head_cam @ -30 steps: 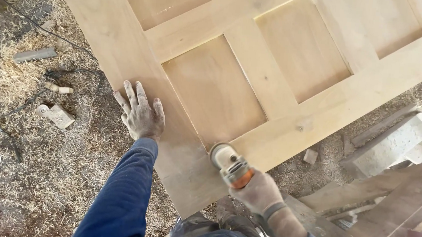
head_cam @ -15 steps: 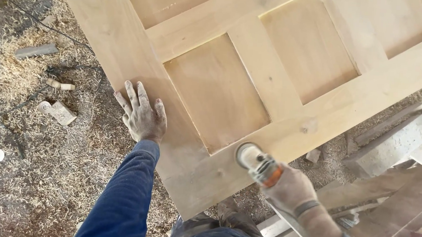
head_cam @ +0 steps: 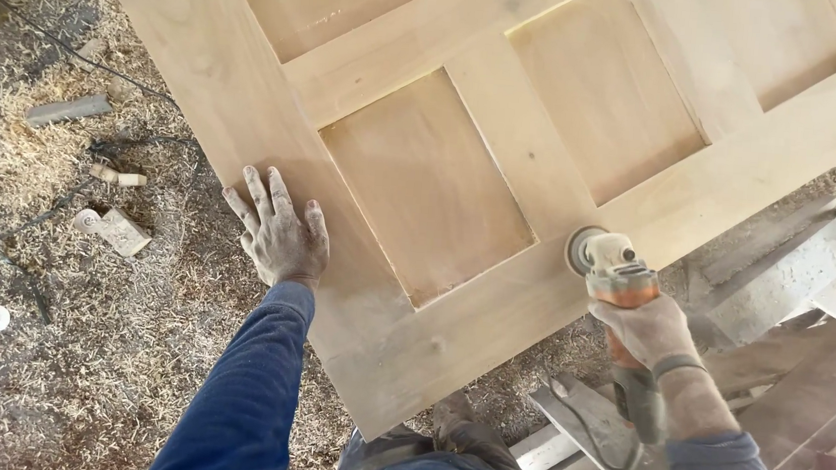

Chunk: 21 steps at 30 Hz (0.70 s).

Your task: Sanding a wooden door using an electric orbital sander.

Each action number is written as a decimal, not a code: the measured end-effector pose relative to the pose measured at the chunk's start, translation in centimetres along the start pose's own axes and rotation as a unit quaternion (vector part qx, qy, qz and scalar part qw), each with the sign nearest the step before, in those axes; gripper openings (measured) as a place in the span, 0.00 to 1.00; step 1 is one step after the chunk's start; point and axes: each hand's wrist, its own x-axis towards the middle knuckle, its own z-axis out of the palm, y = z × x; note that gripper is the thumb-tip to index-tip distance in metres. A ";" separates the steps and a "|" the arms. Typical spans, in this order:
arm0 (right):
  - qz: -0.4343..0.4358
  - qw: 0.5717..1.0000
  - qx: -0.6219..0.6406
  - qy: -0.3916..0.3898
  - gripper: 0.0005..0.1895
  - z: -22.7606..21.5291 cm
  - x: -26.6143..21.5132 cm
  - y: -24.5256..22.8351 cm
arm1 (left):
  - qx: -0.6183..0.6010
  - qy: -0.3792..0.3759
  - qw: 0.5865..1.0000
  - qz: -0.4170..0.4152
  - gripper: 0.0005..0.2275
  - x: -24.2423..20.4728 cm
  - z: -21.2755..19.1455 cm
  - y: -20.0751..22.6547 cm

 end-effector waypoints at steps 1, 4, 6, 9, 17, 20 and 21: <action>0.000 1.000 0.000 -0.001 0.24 0.6 -0.8 -0.7 | 0.000 0.000 1.000 0.000 0.33 0.0 -0.2 0.2; -0.017 1.000 0.019 0.005 0.24 2.7 -4.2 -3.7 | -0.003 -0.005 1.000 -0.006 0.33 0.0 -0.4 0.2; 0.002 0.997 -0.006 -0.072 0.19 3.9 -8.1 -6.3 | -0.012 0.001 1.000 -0.001 0.33 0.0 0.1 -0.1; -0.050 0.992 -0.042 -0.107 0.19 6.3 -11.4 -7.5 | -0.010 0.012 1.000 0.009 0.33 -0.2 0.3 -0.3; -0.229 0.935 -0.224 -0.149 0.17 10.4 -16.4 -8.0 | -0.014 0.002 1.000 0.003 0.32 -0.1 -0.4 -0.2; -0.230 0.918 -0.277 -0.167 0.19 9.7 -16.0 -7.8 | -0.016 -0.001 1.000 0.001 0.32 -0.1 -0.6 0.1; -0.211 0.916 -0.298 -0.168 0.20 9.4 -15.7 -7.6 | -0.020 0.000 1.000 -0.001 0.32 -0.2 -0.7 0.1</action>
